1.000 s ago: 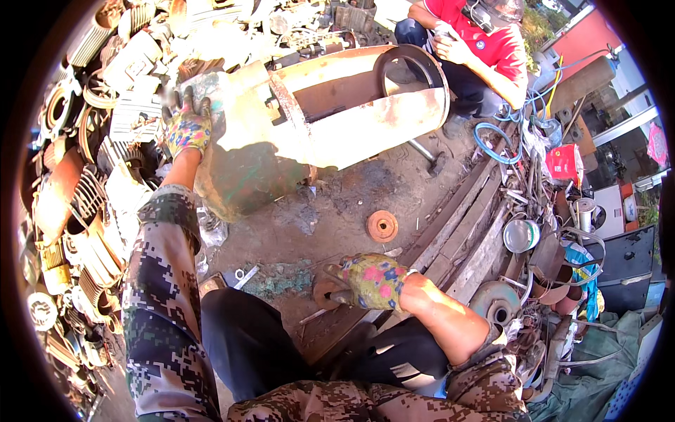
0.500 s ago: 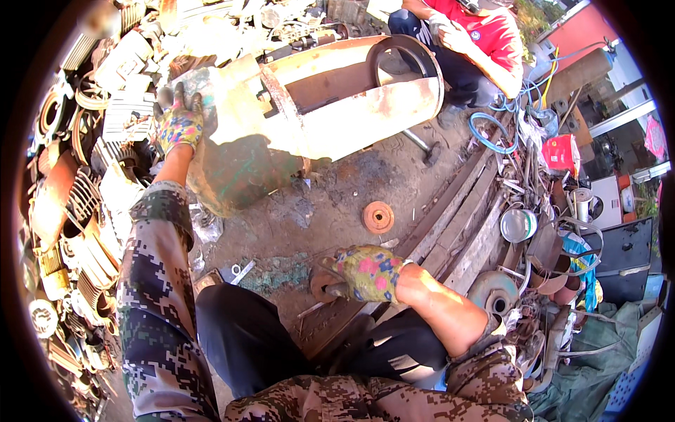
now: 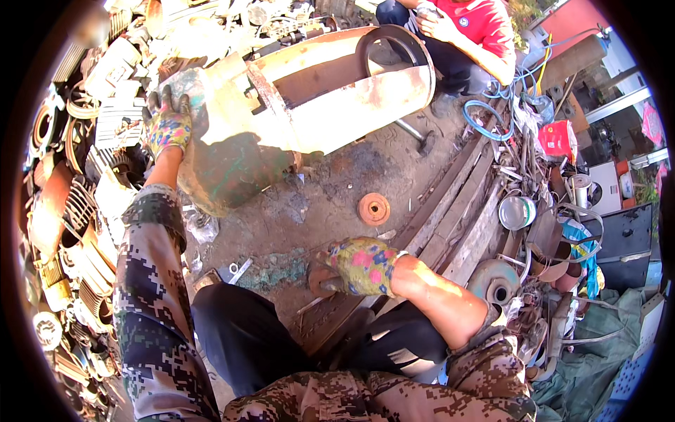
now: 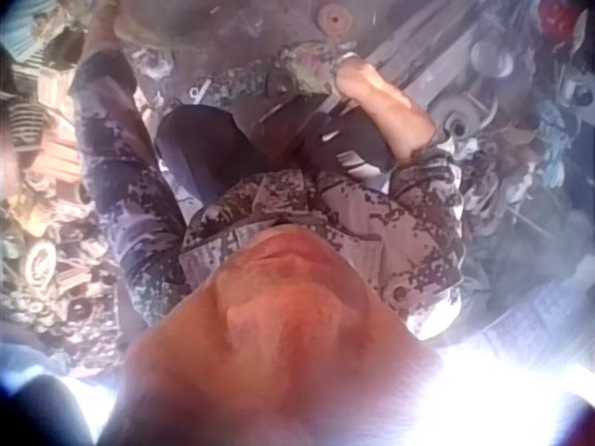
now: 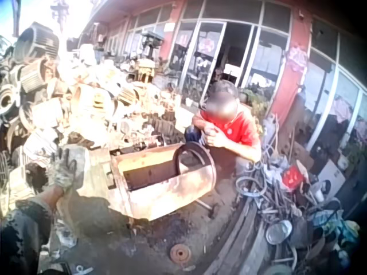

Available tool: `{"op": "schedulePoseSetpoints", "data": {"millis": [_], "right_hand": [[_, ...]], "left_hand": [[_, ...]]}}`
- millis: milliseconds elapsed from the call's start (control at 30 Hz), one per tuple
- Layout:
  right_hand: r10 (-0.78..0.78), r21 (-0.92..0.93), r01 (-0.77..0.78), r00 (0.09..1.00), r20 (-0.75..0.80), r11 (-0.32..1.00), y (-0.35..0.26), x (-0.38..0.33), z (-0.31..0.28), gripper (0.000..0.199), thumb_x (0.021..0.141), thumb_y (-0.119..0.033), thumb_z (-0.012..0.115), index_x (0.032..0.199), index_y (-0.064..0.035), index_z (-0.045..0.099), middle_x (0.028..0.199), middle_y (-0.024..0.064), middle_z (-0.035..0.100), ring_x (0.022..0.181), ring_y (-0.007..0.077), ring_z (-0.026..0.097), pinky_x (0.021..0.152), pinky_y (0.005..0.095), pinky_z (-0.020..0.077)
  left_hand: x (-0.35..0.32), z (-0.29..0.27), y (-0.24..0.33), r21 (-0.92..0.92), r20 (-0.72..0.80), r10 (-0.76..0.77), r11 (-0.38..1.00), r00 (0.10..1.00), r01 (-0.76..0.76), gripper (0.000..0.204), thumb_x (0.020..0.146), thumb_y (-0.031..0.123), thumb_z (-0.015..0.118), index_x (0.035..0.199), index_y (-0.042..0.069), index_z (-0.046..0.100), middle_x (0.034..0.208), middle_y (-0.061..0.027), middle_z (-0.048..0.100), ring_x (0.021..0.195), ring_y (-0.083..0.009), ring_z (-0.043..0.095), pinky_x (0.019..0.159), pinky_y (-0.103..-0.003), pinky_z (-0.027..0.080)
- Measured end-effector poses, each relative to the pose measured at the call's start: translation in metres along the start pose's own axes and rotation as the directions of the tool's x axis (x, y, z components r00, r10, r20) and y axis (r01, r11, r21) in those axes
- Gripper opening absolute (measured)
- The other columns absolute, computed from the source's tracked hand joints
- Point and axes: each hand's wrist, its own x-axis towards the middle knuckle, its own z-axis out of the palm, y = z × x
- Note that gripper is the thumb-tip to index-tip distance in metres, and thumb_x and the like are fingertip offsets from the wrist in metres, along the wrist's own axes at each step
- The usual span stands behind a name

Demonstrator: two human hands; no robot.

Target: The person sits on the ground in a scrapyard and uses a wrench to loosen and remove bolts from a large green metal housing. They separate the housing into two pieces and place the removed bolts on the ground.

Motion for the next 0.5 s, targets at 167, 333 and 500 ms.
{"op": "schedulePoseSetpoints", "data": {"millis": [167,333,500], "right_hand": [[0.024,0.684,0.182,0.96,-0.28,0.707,0.045,-0.007,0.08,0.05,0.102,-0.039,0.054,0.136,-0.0027,0.056,0.127,0.0151,0.063,0.116,0.0295,0.063,0.099,0.0393,0.0495],[0.017,0.284,0.009,0.996,-0.086,0.959,0.018,0.002,0.029,0.039,0.1,-0.035,0.056,0.125,-0.0046,0.06,0.122,0.0138,0.064,0.112,0.0285,0.064,0.094,0.0396,0.0502],[0.05,0.525,-0.041,0.999,-0.004,0.85,-0.003,0.005,0.002,0.032,0.101,-0.034,0.056,0.117,-0.0062,0.058,0.116,0.0097,0.062,0.109,0.0234,0.06,0.095,0.0362,0.0481]], "left_hand": [[0.005,0.002,-0.009,-0.005,-0.041,0.037,0.999,0.998,-0.038,0.067,0.101,0.059,0.045,0.159,0.026,0.04,0.168,-0.0098,0.029,0.152,-0.04,0.029,0.123,-0.052,0.029],[0.013,0.003,-0.014,0.01,-0.08,0.067,0.998,0.995,-0.067,0.067,0.101,0.059,0.045,0.159,0.025,0.04,0.168,-0.0102,0.029,0.152,-0.0411,0.029,0.123,-0.05,0.029],[0.019,0.009,-0.021,0.008,-0.107,0.092,0.996,0.99,-0.092,0.067,0.102,0.059,0.045,0.159,0.025,0.04,0.167,-0.011,0.03,0.152,-0.0424,0.029,0.124,-0.049,0.028]]}}
